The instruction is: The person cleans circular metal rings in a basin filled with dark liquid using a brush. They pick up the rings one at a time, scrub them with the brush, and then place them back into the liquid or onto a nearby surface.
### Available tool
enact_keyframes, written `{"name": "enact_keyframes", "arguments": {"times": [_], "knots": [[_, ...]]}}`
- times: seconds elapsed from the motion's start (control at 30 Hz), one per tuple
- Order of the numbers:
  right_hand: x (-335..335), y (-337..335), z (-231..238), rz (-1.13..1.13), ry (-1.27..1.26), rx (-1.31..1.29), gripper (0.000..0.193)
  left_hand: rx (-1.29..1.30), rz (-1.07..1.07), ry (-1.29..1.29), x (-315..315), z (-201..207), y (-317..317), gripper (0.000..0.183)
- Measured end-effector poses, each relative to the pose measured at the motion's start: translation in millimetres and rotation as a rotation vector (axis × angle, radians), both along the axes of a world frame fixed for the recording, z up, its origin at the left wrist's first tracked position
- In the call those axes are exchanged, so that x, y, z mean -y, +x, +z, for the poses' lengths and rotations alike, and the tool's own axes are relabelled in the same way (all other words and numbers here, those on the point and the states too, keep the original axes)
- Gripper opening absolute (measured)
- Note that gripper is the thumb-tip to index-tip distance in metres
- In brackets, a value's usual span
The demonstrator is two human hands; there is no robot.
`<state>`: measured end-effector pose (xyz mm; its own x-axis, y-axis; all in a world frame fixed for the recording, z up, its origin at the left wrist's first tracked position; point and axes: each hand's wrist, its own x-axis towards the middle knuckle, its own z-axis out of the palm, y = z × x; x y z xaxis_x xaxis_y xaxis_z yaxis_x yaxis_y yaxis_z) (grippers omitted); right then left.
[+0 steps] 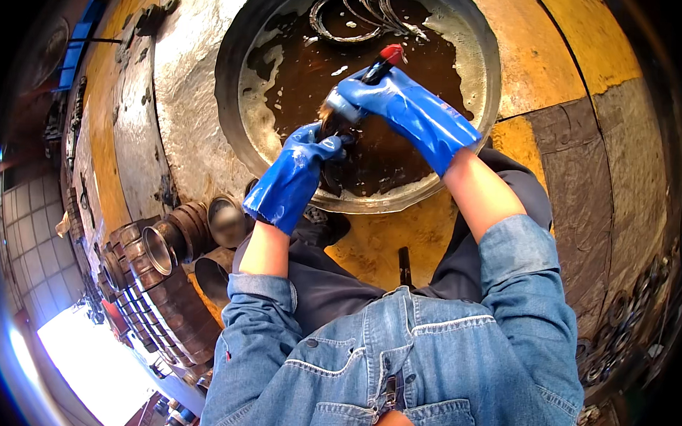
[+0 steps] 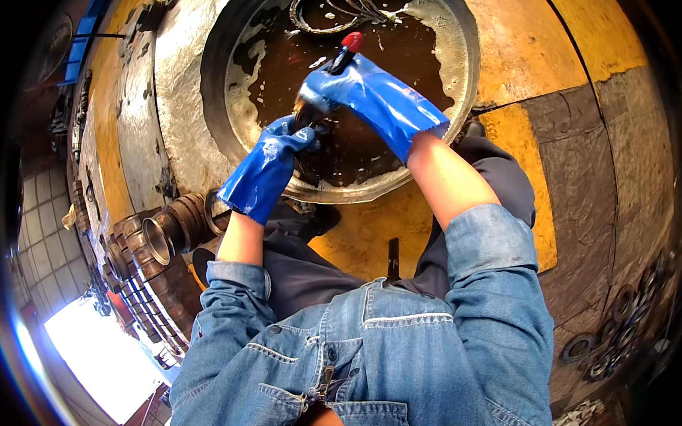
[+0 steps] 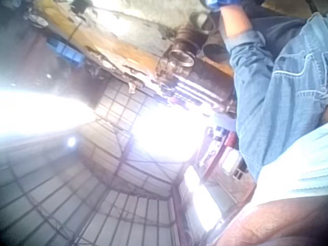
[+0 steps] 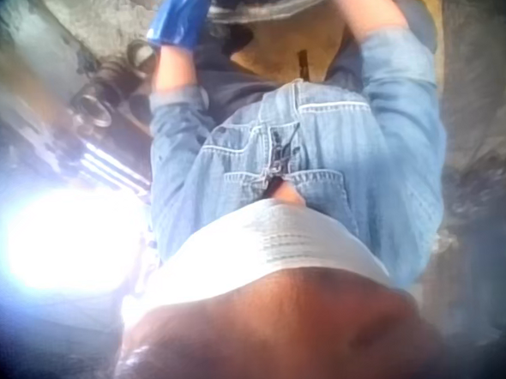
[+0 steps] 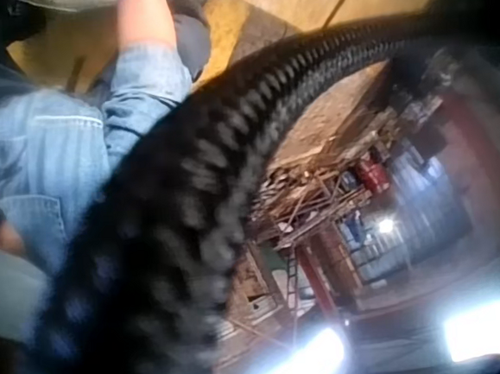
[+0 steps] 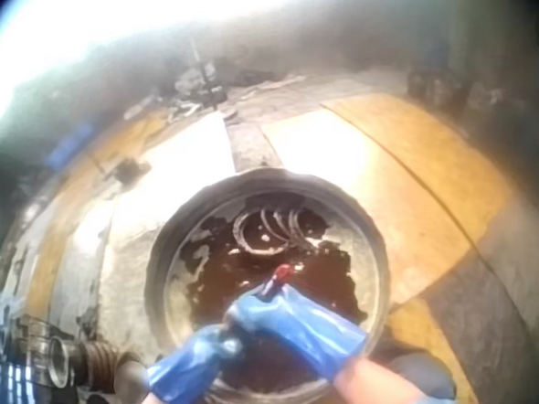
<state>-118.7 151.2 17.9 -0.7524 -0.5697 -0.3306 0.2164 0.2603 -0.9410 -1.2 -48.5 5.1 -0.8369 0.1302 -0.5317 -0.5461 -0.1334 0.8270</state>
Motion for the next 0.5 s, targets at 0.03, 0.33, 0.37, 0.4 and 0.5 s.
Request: {"name": "enact_keyframes", "arguments": {"times": [0.03,0.33,0.37,0.4,0.5], "knots": [[-14,-5,-2,-0.038,0.028,0.034,0.026,0.029,0.015,0.039,-1,-1,-2,0.036],[-54,-8,-20,-0.274,0.540,0.064,0.047,0.177,-0.217,-0.055,-23,11,-17,0.030],[-59,0,0,-0.308,0.476,-0.012,0.042,0.144,-0.155,-0.033,-26,3,-18,0.031],[-63,4,8,-0.338,0.423,-0.057,0.041,0.110,-0.093,-0.012,-31,-6,-19,0.033],[-87,8,5,-0.430,0.392,-0.102,0.037,-0.043,0.012,0.194,-43,-1,-20,0.042]]}}
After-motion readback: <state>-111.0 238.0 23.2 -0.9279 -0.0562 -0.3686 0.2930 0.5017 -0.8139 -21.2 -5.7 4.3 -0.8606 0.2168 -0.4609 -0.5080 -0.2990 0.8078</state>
